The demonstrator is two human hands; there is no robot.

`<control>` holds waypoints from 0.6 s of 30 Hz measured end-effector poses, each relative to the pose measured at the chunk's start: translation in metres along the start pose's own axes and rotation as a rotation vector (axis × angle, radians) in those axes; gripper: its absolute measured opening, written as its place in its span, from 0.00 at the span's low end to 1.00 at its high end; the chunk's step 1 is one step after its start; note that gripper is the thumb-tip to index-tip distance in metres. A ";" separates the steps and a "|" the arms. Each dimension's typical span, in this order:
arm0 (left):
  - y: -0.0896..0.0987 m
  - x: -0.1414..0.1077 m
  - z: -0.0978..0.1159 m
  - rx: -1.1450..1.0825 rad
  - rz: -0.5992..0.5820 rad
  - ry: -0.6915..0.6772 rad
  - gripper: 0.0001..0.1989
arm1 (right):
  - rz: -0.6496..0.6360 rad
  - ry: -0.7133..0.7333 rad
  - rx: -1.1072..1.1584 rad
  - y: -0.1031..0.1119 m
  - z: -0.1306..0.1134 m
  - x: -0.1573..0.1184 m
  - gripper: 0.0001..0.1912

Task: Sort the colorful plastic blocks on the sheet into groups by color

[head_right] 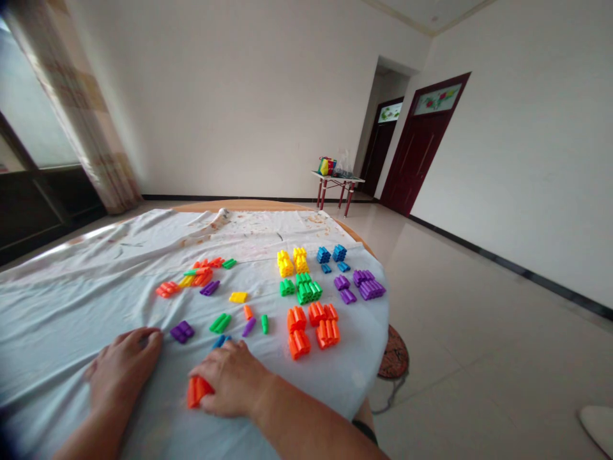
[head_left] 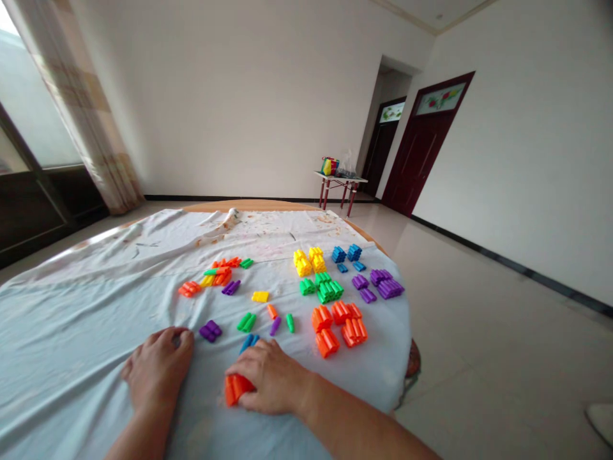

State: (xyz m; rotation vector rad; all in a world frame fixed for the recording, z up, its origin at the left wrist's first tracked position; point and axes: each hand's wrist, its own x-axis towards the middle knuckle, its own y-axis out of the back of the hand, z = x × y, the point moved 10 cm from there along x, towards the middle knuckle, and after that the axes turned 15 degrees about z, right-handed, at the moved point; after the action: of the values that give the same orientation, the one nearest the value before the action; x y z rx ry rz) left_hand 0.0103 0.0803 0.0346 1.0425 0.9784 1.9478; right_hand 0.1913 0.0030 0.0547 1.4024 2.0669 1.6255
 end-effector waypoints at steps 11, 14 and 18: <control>-0.007 0.004 -0.006 0.102 -0.013 0.017 0.24 | 0.184 -0.234 0.021 0.118 0.056 -0.056 0.22; -0.007 0.005 -0.007 0.117 -0.012 0.009 0.25 | 0.153 -0.289 -0.058 0.132 0.077 -0.073 0.22; -0.007 0.004 -0.005 0.111 -0.012 0.008 0.25 | 0.097 -0.318 -0.134 0.133 0.094 -0.083 0.24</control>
State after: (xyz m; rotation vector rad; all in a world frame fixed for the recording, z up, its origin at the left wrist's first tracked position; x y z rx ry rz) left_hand 0.0053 0.0856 0.0282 1.0876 1.1056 1.9075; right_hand 0.3693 0.0014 0.0949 1.6138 1.7068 1.4330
